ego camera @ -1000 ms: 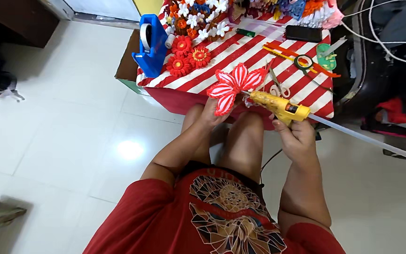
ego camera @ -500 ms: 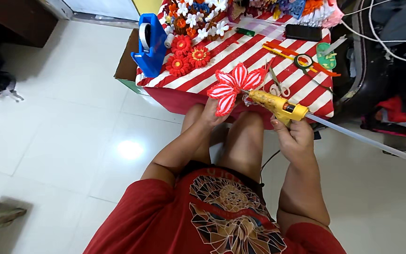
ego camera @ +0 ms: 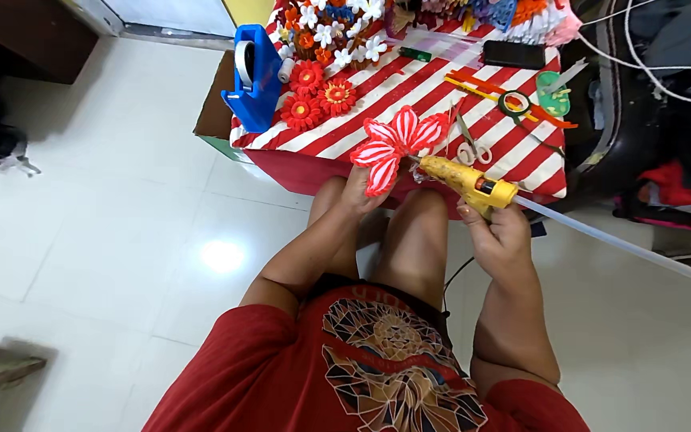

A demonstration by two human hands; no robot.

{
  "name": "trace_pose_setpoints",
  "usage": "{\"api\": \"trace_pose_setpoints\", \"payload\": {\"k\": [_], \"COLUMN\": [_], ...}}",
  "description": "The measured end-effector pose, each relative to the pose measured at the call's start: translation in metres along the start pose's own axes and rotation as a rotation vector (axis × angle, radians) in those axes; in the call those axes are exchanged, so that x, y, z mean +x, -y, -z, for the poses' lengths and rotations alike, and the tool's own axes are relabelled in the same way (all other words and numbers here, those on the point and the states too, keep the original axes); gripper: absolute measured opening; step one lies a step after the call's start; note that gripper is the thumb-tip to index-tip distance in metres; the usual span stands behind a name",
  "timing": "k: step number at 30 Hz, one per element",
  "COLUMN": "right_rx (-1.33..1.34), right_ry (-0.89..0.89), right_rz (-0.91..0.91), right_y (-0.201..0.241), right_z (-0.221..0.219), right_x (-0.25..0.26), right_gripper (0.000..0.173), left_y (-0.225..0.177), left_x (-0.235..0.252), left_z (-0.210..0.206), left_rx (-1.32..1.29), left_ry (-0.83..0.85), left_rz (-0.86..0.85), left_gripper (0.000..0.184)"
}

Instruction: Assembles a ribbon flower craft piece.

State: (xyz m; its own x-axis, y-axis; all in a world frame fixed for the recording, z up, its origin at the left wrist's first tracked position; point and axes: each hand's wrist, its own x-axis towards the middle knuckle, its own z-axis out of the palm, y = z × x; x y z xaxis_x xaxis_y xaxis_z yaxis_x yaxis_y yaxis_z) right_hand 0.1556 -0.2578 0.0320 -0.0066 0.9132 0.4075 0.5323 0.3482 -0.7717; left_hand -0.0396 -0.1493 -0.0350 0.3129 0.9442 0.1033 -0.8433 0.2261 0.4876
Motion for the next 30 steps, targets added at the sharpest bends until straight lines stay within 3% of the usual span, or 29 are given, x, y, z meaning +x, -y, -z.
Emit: {"api": "trace_pose_setpoints", "payload": {"k": [7, 11, 16, 21, 26, 28, 30], "right_rx": [-0.009, -0.14, -0.221, -0.353, -0.508, -0.46, -0.418], "right_ry": [-0.004, -0.069, -0.208, -0.123, -0.137, -0.28, -0.464], "right_rz": [-0.022, -0.177, -0.272, -0.482, -0.6, -0.605, -0.56], "right_y": [-0.008, -0.029, -0.095, -0.166, -0.148, -0.129, -0.11], "right_z": [0.01, 0.025, 0.04, 0.044, 0.042, 0.038, 0.024], "right_x": [0.003, 0.029, 0.089, 0.105, 0.099, 0.088, 0.075], "right_gripper": [0.03, 0.037, 0.046, 0.05, 0.059, 0.065, 0.058], "left_y": [-0.026, -0.05, -0.061, -0.06, -0.06, -0.059, -0.057], "left_x": [0.016, 0.018, 0.013, 0.006, 0.004, 0.005, 0.005], "left_z": [0.011, 0.014, 0.017, 0.019, 0.018, 0.019, 0.017], "left_rx": [0.136, 0.241, 0.209, 0.173, 0.132, 0.124, 0.123], "left_ry": [-0.062, -0.089, -0.086, -0.075, -0.09, -0.08, -0.082], "left_rz": [-0.231, -0.393, -0.413, -0.352, -0.32, -0.321, -0.326], "left_gripper": [0.022, 0.021, 0.023, 0.024, 0.021, 0.021, 0.021]}}
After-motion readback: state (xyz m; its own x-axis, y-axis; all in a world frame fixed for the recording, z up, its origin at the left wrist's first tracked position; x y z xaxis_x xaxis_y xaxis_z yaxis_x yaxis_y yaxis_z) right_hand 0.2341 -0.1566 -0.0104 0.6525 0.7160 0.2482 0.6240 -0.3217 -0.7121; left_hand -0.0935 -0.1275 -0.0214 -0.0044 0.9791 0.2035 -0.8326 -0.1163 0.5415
